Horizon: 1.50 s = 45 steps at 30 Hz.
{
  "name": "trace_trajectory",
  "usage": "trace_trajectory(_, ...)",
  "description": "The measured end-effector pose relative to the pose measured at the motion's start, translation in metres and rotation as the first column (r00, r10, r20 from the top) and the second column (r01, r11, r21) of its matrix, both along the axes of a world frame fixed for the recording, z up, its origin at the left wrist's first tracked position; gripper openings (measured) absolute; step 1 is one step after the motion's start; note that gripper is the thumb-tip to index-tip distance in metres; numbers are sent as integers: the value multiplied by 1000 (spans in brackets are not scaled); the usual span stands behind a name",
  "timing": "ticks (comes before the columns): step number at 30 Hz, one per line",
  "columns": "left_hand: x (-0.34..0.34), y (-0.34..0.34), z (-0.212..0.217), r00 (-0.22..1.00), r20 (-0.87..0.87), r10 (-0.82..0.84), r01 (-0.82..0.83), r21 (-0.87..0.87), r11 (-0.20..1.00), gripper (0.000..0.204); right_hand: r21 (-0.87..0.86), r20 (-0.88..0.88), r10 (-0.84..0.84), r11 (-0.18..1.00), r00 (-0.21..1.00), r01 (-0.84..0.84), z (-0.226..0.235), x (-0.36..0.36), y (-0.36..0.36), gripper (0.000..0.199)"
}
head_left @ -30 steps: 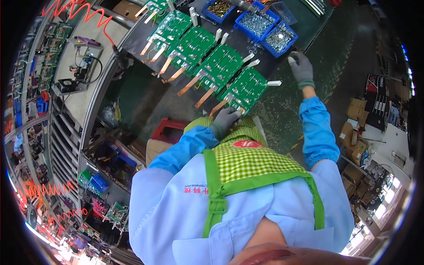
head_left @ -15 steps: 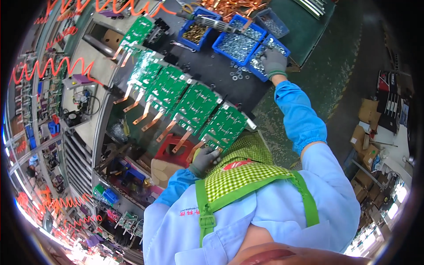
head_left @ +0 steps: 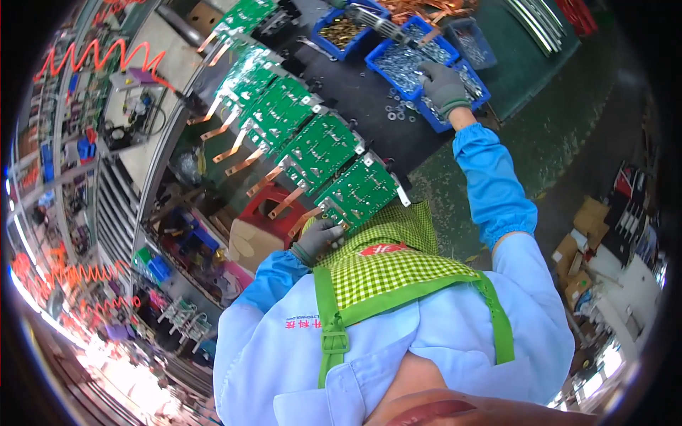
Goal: Assembling and inspecting green printed circuit boards using a screwdriver and small components on a factory workbench.
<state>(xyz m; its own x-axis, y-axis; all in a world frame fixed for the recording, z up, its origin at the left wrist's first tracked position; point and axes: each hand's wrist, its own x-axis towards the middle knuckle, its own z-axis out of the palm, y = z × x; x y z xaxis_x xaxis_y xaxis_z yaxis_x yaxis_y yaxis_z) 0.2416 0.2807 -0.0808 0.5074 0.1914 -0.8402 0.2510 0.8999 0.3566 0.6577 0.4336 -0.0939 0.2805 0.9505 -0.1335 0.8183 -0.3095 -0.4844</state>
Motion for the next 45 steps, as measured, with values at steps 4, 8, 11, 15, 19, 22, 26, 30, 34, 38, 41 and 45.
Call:
trace_trajectory(4,3,0,-1,999,-32,-5,7,46,999,17,-253,245,267,946,932,-204,-17,-8,44,24)
trace_trajectory(8,3,-4,-3,1000,-21,1,1,86,996,24,-437,360,415,866,836,-242,-37,-17,61,25)
trace_trajectory(11,0,-10,-2,999,-13,46,-44,100,994,27,-455,361,424,857,831,-240,-42,-20,67,23)
trace_trajectory(15,4,-4,-1,1000,-1,14,-14,153,988,22,-256,318,293,942,902,-216,-45,-4,60,20)
trace_trajectory(19,2,-10,-9,998,37,59,-64,160,985,20,-334,329,286,927,900,-172,-23,-13,55,22)
trace_trajectory(22,-1,-4,-5,1000,10,7,-9,149,989,20,-289,340,264,943,902,-167,-14,-14,42,23)
trace_trajectory(26,-1,-10,-9,992,106,65,-74,86,994,17,120,237,158,974,959,-191,24,-23,9,21)
trace_trajectory(30,0,-1,-1,999,4,-44,43,140,989,17,272,-449,-2,952,894,139,118,-81,-69,17)
trace_trajectory(34,-6,5,-15,995,62,-83,74,128,989,16,229,-533,96,973,841,34,138,-177,-167,19)
trace_trajectory(38,3,7,-8,992,126,14,-16,14,1000,15,103,-554,99,993,827,-50,71,-242,-211,18)
trace_trajectory(41,0,8,-12,984,176,-32,20,72,997,14,86,-407,62,996,911,-29,42,-266,-214,18)
trace_trajectory(45,-2,4,-13,984,176,-5,-8,77,997,11,-56,-152,81,994,985,-90,40,-279,-214,19)
